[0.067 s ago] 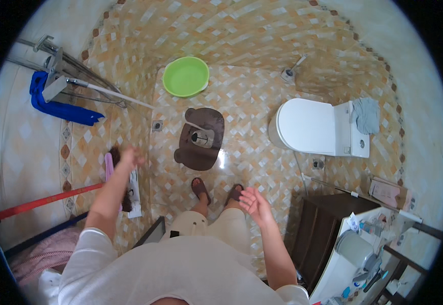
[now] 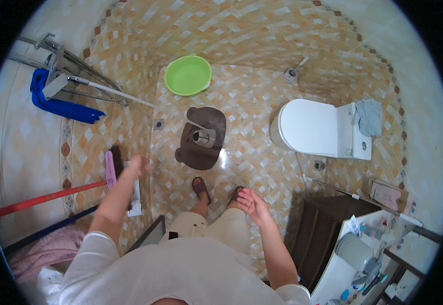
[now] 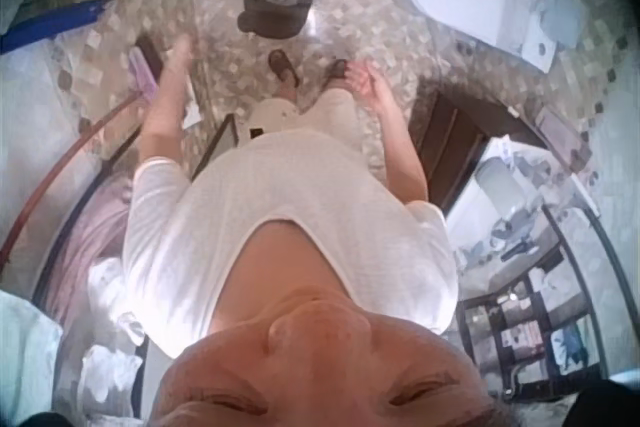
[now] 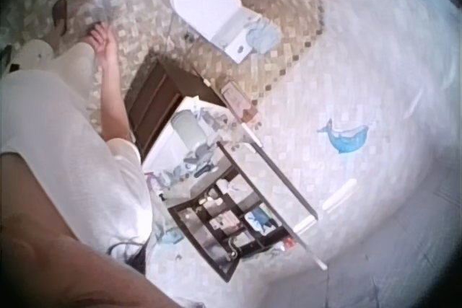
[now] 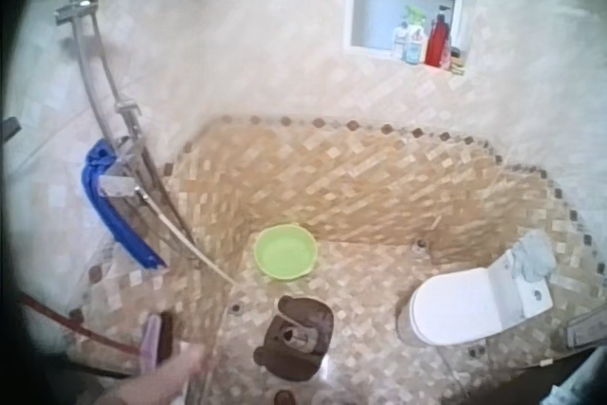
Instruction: The person moves a trash bin, then fills a spray bottle with water from the shower and sink. They add liquid from a tube into the bottle, close it, and place it on the sink counter.
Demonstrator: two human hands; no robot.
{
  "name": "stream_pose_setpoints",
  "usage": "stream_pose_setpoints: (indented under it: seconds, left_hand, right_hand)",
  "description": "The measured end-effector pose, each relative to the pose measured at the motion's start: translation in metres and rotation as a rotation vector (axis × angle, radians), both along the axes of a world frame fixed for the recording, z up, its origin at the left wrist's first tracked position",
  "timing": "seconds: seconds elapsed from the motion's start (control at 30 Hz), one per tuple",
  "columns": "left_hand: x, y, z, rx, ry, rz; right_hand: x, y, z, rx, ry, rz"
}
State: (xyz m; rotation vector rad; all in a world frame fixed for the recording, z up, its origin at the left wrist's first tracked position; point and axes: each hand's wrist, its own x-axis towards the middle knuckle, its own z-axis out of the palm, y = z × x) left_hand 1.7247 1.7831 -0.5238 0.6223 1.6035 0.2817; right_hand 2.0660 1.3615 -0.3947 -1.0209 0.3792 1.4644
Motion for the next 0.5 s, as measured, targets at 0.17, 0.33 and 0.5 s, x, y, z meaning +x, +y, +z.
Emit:
stream_pose_setpoints:
  seconds: [0.17, 0.33, 0.5]
  left_hand:
    - [0.003, -0.167, -0.060, -0.187, -0.013, 0.043]
    - [0.044, -0.249, -0.113, -0.315, -0.063, 0.237]
    - [0.065, -0.275, -0.208, -0.333, -0.078, 0.213]
  right_hand:
    - [0.000, 0.005, -0.129, -0.346, -0.220, 0.556]
    - [0.014, 0.022, -0.279, -0.433, -0.502, 1.076]
    - [-0.017, 0.031, -0.390, -0.408, -0.577, 0.862]
